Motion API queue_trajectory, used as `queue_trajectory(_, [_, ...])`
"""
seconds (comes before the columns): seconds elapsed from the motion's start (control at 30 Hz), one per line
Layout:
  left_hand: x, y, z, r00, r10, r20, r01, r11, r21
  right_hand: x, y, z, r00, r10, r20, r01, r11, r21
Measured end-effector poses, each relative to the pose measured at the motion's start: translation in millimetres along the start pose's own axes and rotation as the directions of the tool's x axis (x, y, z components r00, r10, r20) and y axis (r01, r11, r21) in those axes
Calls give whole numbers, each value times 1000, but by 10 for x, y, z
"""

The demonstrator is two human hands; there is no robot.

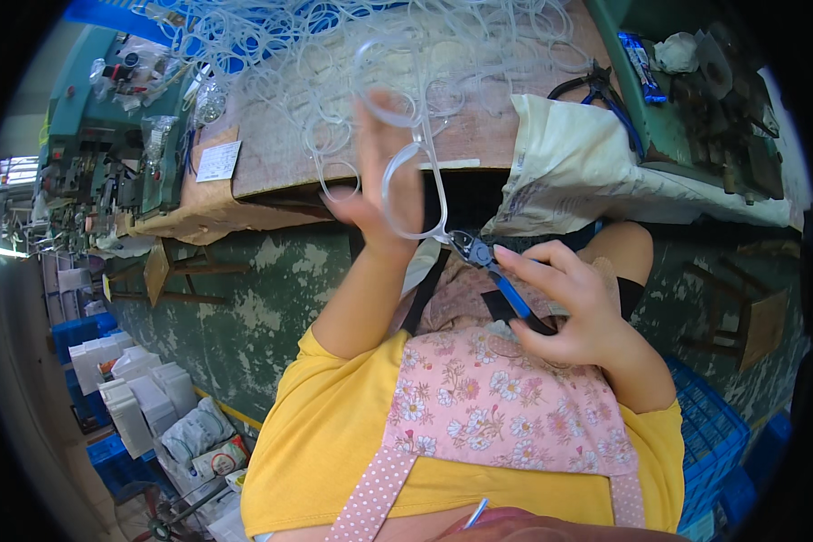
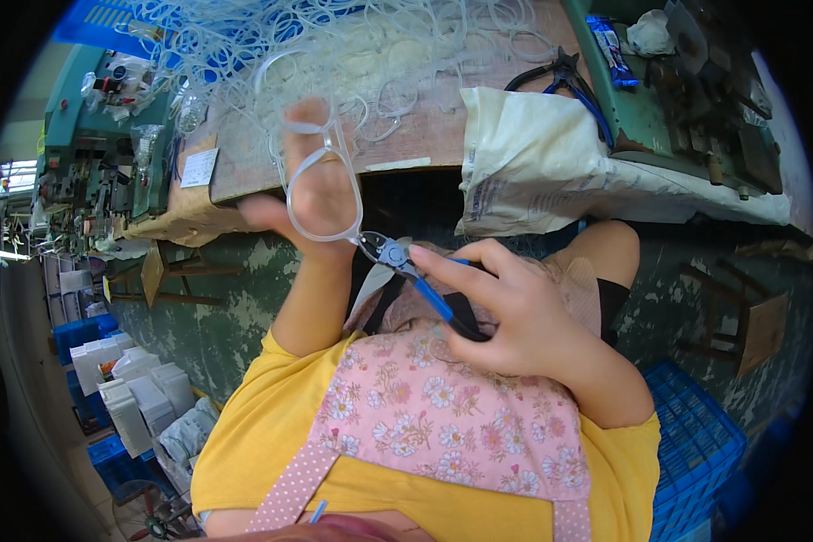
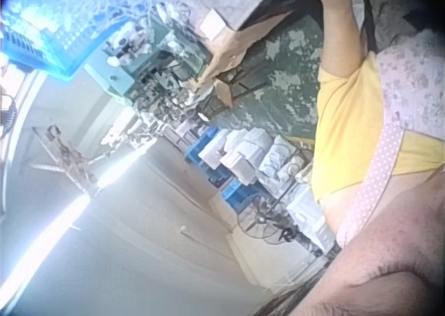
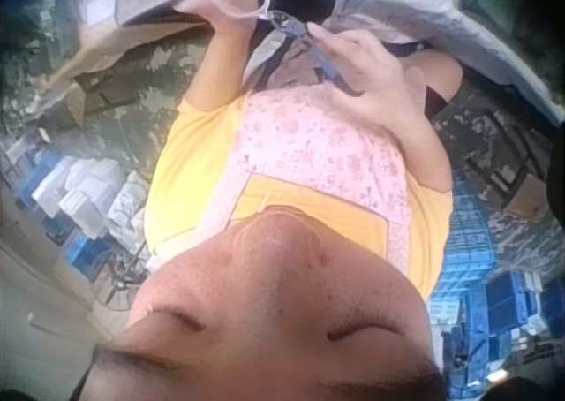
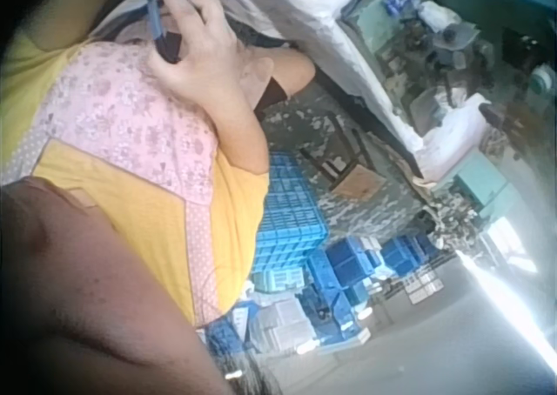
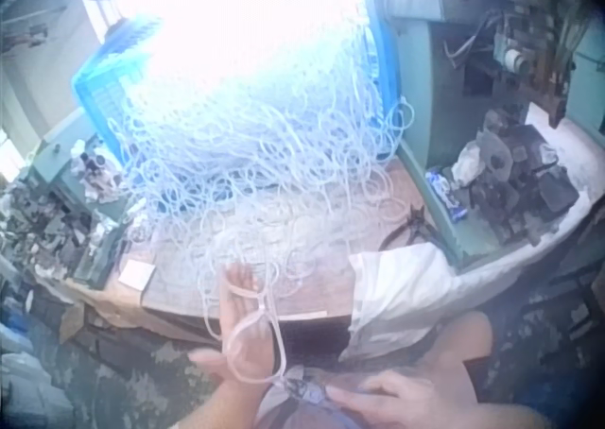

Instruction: The person repeatedly picks up lengths of clear plastic tubing from a pile on the table and cuts them into shorter pieces using blue-handled wire cutters. The cut pieces are dropped back onto the table.

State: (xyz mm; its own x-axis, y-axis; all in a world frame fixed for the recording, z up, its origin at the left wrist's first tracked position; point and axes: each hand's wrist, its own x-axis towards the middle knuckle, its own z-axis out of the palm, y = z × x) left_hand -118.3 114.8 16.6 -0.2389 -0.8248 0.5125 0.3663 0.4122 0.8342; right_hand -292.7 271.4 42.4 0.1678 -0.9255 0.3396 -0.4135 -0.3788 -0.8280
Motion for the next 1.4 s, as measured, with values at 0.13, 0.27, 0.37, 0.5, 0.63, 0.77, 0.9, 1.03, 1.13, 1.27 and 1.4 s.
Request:
queue_trajectory(0.13, [-108, -248, -176, 710, 537, 455, -702, 487, 520, -8, -2, -159, 960, 103, 260, -225, 834, 503])
queue_trajectory(0.27, [-178, -286, -226, 799, 432, 417, -599, 521, 608, 54, -50, -160, 945, 136, 296, -310, 656, 688])
queue_trajectory(0.37, [-168, -128, -122, 990, 100, 98, -125, 945, 302, 70, -90, -258, 975, 132, 181, -167, 967, 192])
queue_trajectory(0.5, [-173, 220, 48, 912, -395, 109, 405, 828, -389, 75, -69, -124, 996, 92, 20, -82, 951, -297])
queue_trajectory(0.63, [-136, 361, 192, 913, -408, -8, 359, 813, -458, 72, -13, 39, 1000, 19, -19, -24, 951, -307])
queue_trajectory(0.77, [-95, 433, 227, 920, -384, -78, 200, 631, -750, 65, -60, 63, 987, -69, -142, 16, 938, -347])
queue_trajectory(0.9, [-124, 469, 268, 943, -320, -86, 159, 664, -730, 63, -111, 93, 995, -71, -65, 39, 915, -401])
queue_trajectory(1.03, [-149, 463, 286, 953, -287, -97, 137, 694, -707, 61, -112, 115, 991, -106, -82, 60, 900, -431])
queue_trajectory(1.13, [-156, 467, 285, 960, -256, -113, 122, 745, -656, 68, -120, 112, 991, -119, -68, 75, 887, -455])
queue_trajectory(1.27, [-163, 476, 294, 965, -231, -122, 105, 772, -627, 64, -150, 97, 996, -79, -30, 58, 899, -435])
queue_trajectory(1.4, [-158, 507, 292, 957, -275, -95, 148, 742, -654, 52, -93, 120, 994, -101, -42, 71, 884, -462])
